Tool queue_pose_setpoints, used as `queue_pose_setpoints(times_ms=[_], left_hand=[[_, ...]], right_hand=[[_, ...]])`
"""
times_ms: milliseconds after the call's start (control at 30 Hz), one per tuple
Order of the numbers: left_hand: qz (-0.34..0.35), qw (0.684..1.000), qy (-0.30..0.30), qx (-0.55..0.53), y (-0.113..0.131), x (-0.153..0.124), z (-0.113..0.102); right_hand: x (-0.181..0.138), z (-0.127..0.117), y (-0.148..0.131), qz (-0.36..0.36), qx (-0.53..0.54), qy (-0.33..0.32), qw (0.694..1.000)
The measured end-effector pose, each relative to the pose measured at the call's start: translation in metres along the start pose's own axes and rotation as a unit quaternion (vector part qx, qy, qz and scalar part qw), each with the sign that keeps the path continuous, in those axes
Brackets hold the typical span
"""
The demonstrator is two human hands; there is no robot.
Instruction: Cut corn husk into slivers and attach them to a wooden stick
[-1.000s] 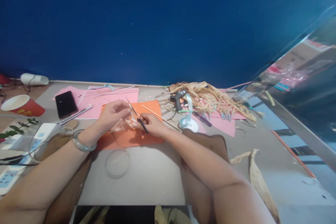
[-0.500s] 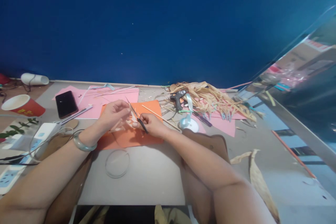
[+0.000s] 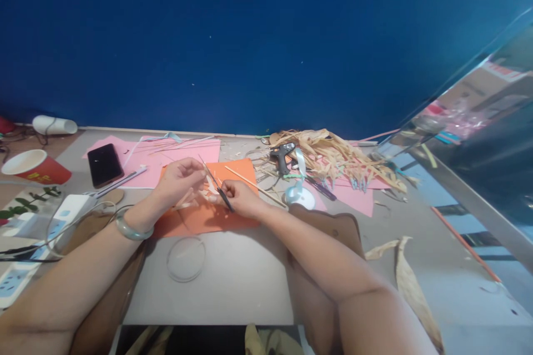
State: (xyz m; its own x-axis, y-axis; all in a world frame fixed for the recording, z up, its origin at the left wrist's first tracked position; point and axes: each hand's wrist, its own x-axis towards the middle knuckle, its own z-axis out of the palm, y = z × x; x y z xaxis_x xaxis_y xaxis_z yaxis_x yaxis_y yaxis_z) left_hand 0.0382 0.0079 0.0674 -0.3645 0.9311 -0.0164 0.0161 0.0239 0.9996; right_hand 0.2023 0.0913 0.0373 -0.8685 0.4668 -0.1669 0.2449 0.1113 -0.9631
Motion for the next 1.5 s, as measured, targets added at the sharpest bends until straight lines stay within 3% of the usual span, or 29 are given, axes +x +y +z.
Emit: queue_pose_setpoints(times_ms=[1500], left_hand=[[0.012, 1.0, 0.002, 0.011, -0.0012, 0.0001, -0.0027]], right_hand=[[-0.0008, 0.0028, 0.0021, -0.002, -0.024, 0.02, 1.0]])
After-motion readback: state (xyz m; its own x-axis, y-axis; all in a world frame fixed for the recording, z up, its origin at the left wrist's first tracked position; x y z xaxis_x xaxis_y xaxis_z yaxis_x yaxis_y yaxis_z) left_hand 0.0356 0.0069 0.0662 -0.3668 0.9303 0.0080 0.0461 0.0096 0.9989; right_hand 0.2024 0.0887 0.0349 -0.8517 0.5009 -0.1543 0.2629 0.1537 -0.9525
